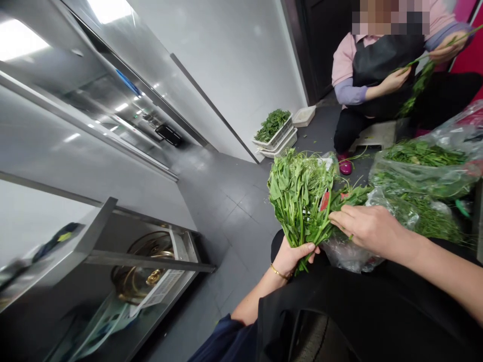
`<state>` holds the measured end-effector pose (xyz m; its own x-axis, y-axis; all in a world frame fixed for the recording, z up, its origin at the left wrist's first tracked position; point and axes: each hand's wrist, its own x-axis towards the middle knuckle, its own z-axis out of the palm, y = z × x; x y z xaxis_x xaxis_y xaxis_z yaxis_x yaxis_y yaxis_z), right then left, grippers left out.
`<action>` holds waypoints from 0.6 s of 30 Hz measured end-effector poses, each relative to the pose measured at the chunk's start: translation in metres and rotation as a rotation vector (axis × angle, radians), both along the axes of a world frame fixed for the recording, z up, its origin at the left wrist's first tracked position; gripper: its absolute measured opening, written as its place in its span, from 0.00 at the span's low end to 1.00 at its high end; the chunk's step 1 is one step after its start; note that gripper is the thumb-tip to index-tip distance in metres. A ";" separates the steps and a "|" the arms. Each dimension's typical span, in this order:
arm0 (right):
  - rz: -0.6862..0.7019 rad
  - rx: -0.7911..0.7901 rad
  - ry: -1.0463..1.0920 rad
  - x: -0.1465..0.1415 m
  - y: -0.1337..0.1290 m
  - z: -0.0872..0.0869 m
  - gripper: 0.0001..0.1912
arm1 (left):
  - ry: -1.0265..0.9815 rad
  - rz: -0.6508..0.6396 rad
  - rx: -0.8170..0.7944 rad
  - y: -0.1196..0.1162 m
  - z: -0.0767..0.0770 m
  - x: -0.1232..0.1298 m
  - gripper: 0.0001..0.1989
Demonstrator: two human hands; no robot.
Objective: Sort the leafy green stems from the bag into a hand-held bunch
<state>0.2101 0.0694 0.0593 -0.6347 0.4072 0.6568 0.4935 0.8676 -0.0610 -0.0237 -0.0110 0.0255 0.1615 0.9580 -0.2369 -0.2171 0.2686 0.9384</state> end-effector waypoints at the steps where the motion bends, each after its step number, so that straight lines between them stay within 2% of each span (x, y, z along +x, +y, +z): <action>1: 0.007 -0.022 0.030 0.001 0.003 0.004 0.07 | 0.011 -0.006 0.011 0.000 0.001 0.000 0.21; 4: -0.061 0.054 0.101 0.008 0.014 0.018 0.08 | 0.023 -0.029 0.008 -0.002 0.003 0.000 0.21; 7: -0.213 0.307 0.046 0.015 0.025 0.028 0.13 | 0.016 -0.064 -0.010 -0.004 0.003 -0.001 0.22; 10: -0.195 0.428 -0.025 0.016 0.032 0.031 0.12 | -0.045 -0.116 -0.024 -0.006 0.003 -0.002 0.22; 15: -0.166 0.428 -0.017 0.013 0.033 0.031 0.10 | -0.149 -0.201 -0.037 -0.008 0.004 -0.004 0.20; 18: -0.136 0.223 -0.017 0.019 0.032 0.033 0.08 | -0.131 -0.153 -0.055 -0.006 0.004 -0.004 0.21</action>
<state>0.2288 0.1017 0.0920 -0.5954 0.3361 0.7298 0.6062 0.7841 0.1334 -0.0272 -0.0171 0.0293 0.3367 0.9063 -0.2554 -0.2893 0.3577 0.8879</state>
